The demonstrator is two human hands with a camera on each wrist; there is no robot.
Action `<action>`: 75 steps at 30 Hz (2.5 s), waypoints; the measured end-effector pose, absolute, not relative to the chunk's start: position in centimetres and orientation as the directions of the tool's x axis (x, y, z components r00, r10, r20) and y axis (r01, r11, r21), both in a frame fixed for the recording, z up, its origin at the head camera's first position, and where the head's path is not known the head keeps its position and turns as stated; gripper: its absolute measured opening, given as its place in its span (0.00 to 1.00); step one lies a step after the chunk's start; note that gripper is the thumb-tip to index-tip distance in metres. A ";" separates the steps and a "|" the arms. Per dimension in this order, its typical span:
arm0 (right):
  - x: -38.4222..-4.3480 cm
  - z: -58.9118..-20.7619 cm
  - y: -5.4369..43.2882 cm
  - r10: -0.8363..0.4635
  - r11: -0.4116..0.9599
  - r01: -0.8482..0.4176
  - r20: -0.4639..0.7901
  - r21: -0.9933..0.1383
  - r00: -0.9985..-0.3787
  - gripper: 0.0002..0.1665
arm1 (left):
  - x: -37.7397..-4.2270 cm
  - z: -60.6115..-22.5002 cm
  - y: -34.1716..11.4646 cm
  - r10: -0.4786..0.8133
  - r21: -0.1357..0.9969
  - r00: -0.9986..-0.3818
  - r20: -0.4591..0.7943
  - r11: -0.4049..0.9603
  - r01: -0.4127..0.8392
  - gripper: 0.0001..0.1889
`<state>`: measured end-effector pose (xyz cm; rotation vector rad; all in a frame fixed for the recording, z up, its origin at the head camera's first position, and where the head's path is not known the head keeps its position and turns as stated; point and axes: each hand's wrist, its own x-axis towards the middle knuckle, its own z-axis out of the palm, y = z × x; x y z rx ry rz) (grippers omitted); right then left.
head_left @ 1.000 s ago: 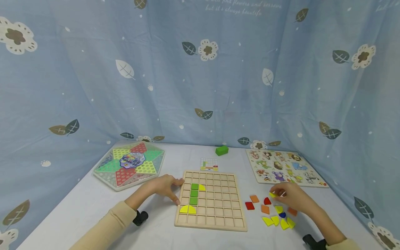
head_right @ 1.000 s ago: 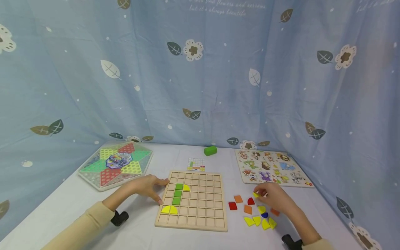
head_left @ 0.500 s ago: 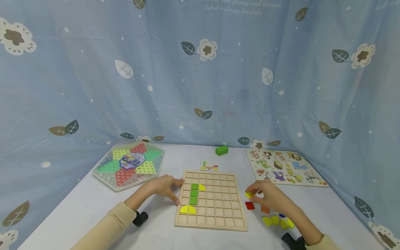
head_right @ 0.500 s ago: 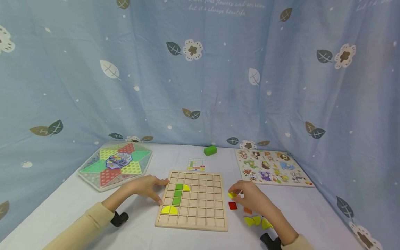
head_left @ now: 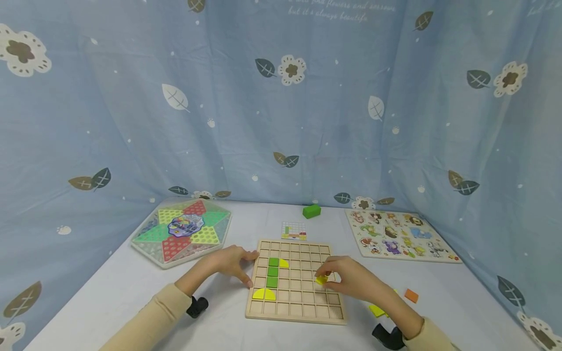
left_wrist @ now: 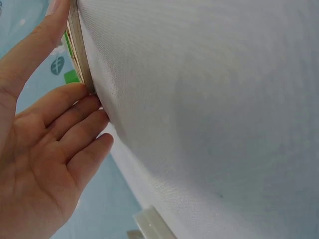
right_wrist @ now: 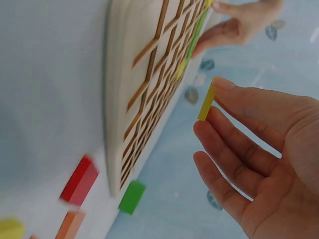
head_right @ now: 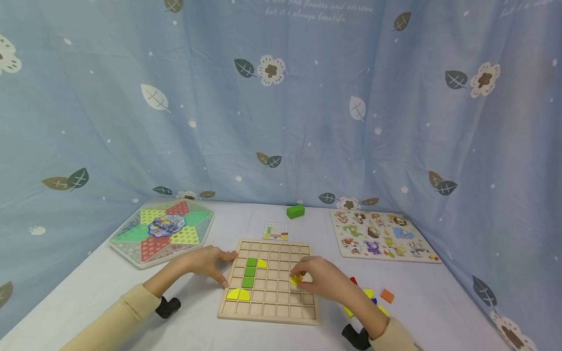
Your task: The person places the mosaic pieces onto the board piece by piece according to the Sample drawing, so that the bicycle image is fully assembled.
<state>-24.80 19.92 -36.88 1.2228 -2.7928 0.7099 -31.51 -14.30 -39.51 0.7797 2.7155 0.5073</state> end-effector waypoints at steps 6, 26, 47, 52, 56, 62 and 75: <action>-24.9 -36.8 17.6 -0.721 0.571 -0.722 0.182 -0.391 -0.668 0.12 | -31.5 -39.5 -14.4 0.552 0.404 -0.819 -0.156 0.792 0.457 0.47; -25.0 -37.1 10.1 -0.881 0.409 -0.859 0.113 -0.310 -0.460 0.13 | -31.2 -39.3 -14.4 0.560 0.423 -0.815 -0.149 0.781 0.459 0.46; -26.4 -38.0 6.8 -0.936 0.331 -0.898 0.023 -0.291 -0.353 0.14 | -31.3 -39.2 -14.4 0.565 0.426 -0.812 -0.149 0.777 0.463 0.44; -26.1 -37.9 6.6 -0.885 0.436 -0.850 0.033 -0.296 -0.465 0.14 | -31.4 -39.3 -14.5 0.566 0.422 -0.811 -0.146 0.777 0.467 0.44; -25.8 -38.0 6.3 -0.877 0.446 -0.834 0.027 -0.323 -0.480 0.13 | -31.5 -39.3 -14.5 0.569 0.420 -0.810 -0.144 0.776 0.470 0.44; -25.5 -38.2 6.0 -0.895 0.408 -0.836 0.023 -0.366 -0.446 0.13 | -31.5 -39.3 -14.5 0.576 0.429 -0.805 -0.142 0.769 0.475 0.43; -25.3 -38.3 6.7 -0.895 0.402 -0.846 0.044 -0.352 -0.443 0.12 | -31.5 -39.4 -14.5 0.573 0.419 -0.806 -0.149 0.775 0.474 0.44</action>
